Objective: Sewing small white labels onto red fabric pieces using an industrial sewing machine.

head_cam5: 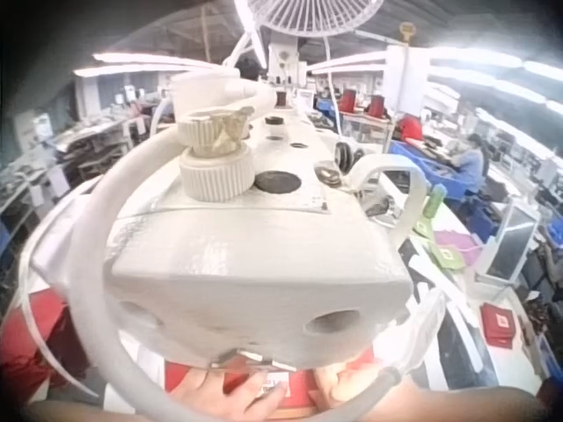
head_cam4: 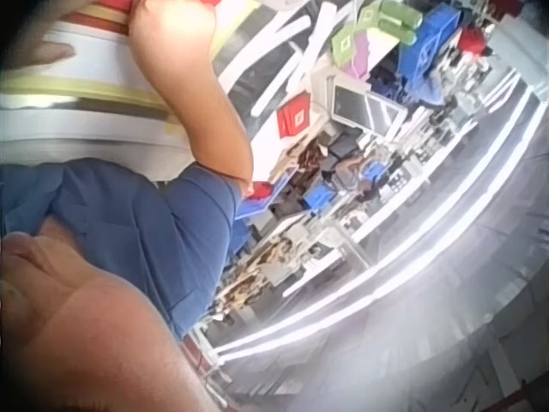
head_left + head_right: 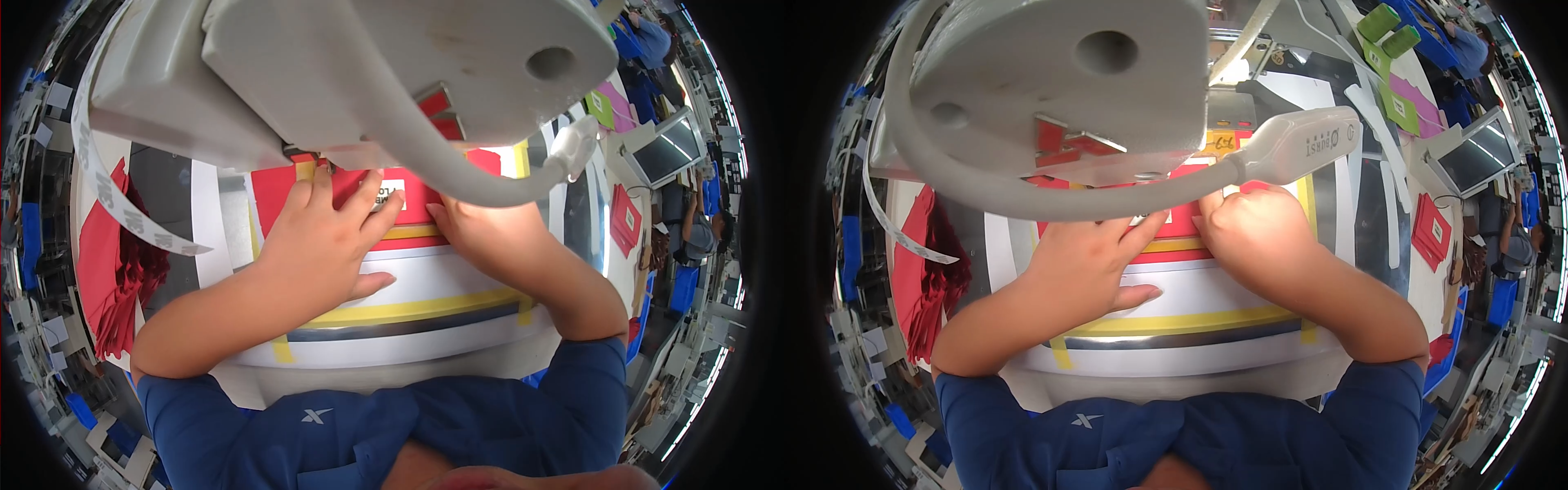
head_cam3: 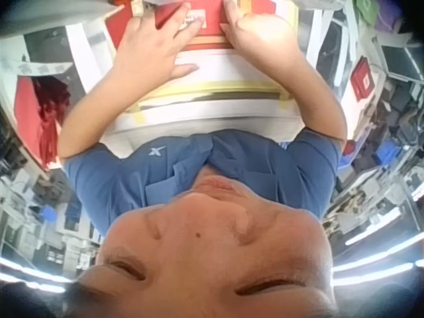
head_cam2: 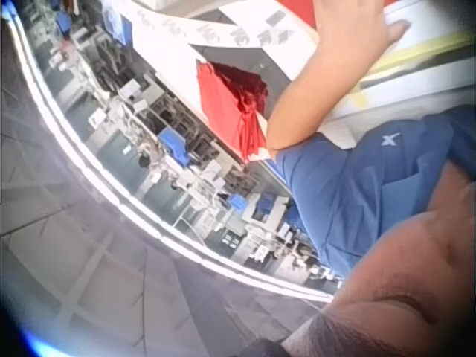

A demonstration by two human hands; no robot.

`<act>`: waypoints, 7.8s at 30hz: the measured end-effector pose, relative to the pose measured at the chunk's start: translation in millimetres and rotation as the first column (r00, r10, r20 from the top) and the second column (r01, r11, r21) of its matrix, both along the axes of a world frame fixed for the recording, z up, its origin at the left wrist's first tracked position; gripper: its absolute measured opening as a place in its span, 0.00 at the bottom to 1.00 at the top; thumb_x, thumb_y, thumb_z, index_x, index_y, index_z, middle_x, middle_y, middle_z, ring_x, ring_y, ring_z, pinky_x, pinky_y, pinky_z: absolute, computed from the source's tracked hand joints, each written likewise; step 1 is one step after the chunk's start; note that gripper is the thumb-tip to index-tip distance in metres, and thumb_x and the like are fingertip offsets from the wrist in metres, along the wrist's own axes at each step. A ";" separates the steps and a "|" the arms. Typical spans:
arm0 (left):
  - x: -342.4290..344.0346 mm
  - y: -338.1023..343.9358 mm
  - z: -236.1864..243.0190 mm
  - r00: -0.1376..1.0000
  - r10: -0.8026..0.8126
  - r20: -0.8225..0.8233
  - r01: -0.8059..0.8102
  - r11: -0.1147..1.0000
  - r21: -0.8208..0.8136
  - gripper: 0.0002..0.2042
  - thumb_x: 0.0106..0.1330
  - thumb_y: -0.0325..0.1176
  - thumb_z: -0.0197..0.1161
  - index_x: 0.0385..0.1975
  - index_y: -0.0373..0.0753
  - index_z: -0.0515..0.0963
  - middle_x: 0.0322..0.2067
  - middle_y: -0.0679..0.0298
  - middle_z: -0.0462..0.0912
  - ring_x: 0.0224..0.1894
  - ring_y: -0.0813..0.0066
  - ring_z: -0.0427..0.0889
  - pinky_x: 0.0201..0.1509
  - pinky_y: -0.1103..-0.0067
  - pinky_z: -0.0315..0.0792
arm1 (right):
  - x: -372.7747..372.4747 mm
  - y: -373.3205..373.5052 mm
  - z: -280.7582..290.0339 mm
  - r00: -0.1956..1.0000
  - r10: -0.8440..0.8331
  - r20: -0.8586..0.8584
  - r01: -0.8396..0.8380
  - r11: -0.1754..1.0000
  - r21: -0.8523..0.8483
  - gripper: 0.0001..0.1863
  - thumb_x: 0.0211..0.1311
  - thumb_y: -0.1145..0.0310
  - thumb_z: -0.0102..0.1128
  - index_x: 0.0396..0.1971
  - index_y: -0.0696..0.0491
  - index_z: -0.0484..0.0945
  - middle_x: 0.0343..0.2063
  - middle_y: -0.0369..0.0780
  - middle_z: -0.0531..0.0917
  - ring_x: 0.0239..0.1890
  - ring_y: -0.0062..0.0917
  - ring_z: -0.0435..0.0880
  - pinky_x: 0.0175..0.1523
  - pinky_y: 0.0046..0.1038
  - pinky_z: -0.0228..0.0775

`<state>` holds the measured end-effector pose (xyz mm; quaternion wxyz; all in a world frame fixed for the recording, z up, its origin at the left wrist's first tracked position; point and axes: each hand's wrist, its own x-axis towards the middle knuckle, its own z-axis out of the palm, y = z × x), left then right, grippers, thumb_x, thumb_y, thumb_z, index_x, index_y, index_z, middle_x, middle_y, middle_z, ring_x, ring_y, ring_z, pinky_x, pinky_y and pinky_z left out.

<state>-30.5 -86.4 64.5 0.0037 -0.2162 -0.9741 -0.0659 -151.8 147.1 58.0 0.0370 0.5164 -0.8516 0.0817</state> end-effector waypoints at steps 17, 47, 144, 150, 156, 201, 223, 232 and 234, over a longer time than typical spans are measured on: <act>14.0 -35.5 14.9 0.988 0.070 0.138 -0.068 0.997 -0.020 0.46 0.55 0.58 0.79 0.73 0.43 0.73 0.65 0.53 0.76 0.63 0.46 0.77 0.67 0.56 0.70 | 7.5 -36.8 10.5 0.984 0.163 0.075 -0.172 0.976 0.136 0.12 0.54 0.73 0.65 0.37 0.62 0.82 0.22 0.43 0.86 0.21 0.29 0.87 0.26 0.33 0.76; -29.2 -16.4 -16.7 0.992 0.108 0.066 -0.120 0.969 0.218 0.34 0.65 0.47 0.74 0.72 0.44 0.77 0.66 0.47 0.78 0.67 0.44 0.72 0.74 0.55 0.58 | -2.5 -9.0 28.0 0.918 0.190 0.349 -0.285 0.927 0.245 0.12 0.59 0.73 0.62 0.43 0.61 0.81 0.35 0.44 0.87 0.35 0.35 0.88 0.48 0.35 0.77; -45.4 -36.1 -25.5 0.942 0.303 0.146 -0.325 0.930 0.169 0.19 0.80 0.31 0.57 0.67 0.36 0.80 0.68 0.52 0.81 0.71 0.52 0.76 0.78 0.64 0.64 | 8.9 -8.7 43.5 0.918 0.324 0.228 -0.388 0.851 0.353 0.21 0.50 0.65 0.74 0.41 0.65 0.90 0.60 0.66 0.81 0.34 0.31 0.90 0.40 0.31 0.80; -25.6 -66.3 -28.4 0.773 0.607 0.186 -0.635 0.742 0.214 0.16 0.79 0.36 0.61 0.60 0.35 0.83 0.56 0.48 0.87 0.61 0.49 0.84 0.67 0.62 0.74 | 1.0 -2.4 42.2 0.898 0.364 0.248 -0.433 0.834 0.342 0.22 0.53 0.60 0.75 0.40 0.64 0.91 0.61 0.66 0.79 0.34 0.35 0.91 0.40 0.32 0.81; -10.6 -159.9 -38.8 0.744 0.654 -0.133 -0.638 0.756 0.145 0.15 0.76 0.34 0.65 0.58 0.34 0.83 0.53 0.50 0.89 0.59 0.52 0.86 0.62 0.62 0.77 | 10.6 -14.9 31.9 0.945 0.309 0.105 -0.326 0.882 0.339 0.23 0.56 0.62 0.72 0.46 0.64 0.90 0.63 0.66 0.79 0.34 0.33 0.91 0.36 0.31 0.81; 44.3 -108.1 -8.9 0.882 0.454 -0.123 -0.449 0.891 0.074 0.13 0.69 0.33 0.66 0.50 0.36 0.84 0.47 0.54 0.85 0.54 0.51 0.84 0.60 0.61 0.78 | 91.8 -21.3 36.7 0.975 0.218 0.033 -0.096 0.286 0.953 0.26 0.76 0.62 0.53 0.66 0.62 0.81 0.67 0.70 0.74 0.60 0.49 0.86 0.53 0.40 0.78; 204.9 -126.2 119.2 0.716 0.606 0.346 -0.510 0.116 0.852 0.18 0.75 0.22 0.66 0.63 0.28 0.81 0.50 0.59 0.89 0.49 0.77 0.89 0.56 0.77 0.84 | 86.2 -14.9 22.2 0.975 0.210 0.078 -0.151 0.361 0.920 0.27 0.75 0.61 0.56 0.66 0.62 0.81 0.68 0.70 0.74 0.44 0.33 0.88 0.40 0.35 0.73; 386.0 -168.4 96.1 0.373 0.827 0.420 -0.473 -0.220 0.853 0.23 0.74 0.25 0.68 0.68 0.30 0.76 0.55 0.58 0.88 0.50 0.74 0.89 0.56 0.76 0.85 | 91.9 15.6 51.4 0.967 0.248 0.060 -0.236 0.782 0.577 0.13 0.65 0.64 0.59 0.29 0.54 0.91 0.31 0.45 0.91 0.37 0.41 0.90 0.47 0.39 0.81; 440.2 -167.8 94.7 0.152 0.872 0.465 -0.551 -0.316 0.772 0.23 0.74 0.25 0.67 0.67 0.29 0.76 0.55 0.58 0.88 0.50 0.74 0.89 0.55 0.76 0.85 | 95.3 6.3 62.9 0.970 0.181 0.161 -0.240 0.800 0.549 0.14 0.67 0.64 0.59 0.31 0.54 0.91 0.32 0.46 0.91 0.40 0.40 0.91 0.48 0.39 0.80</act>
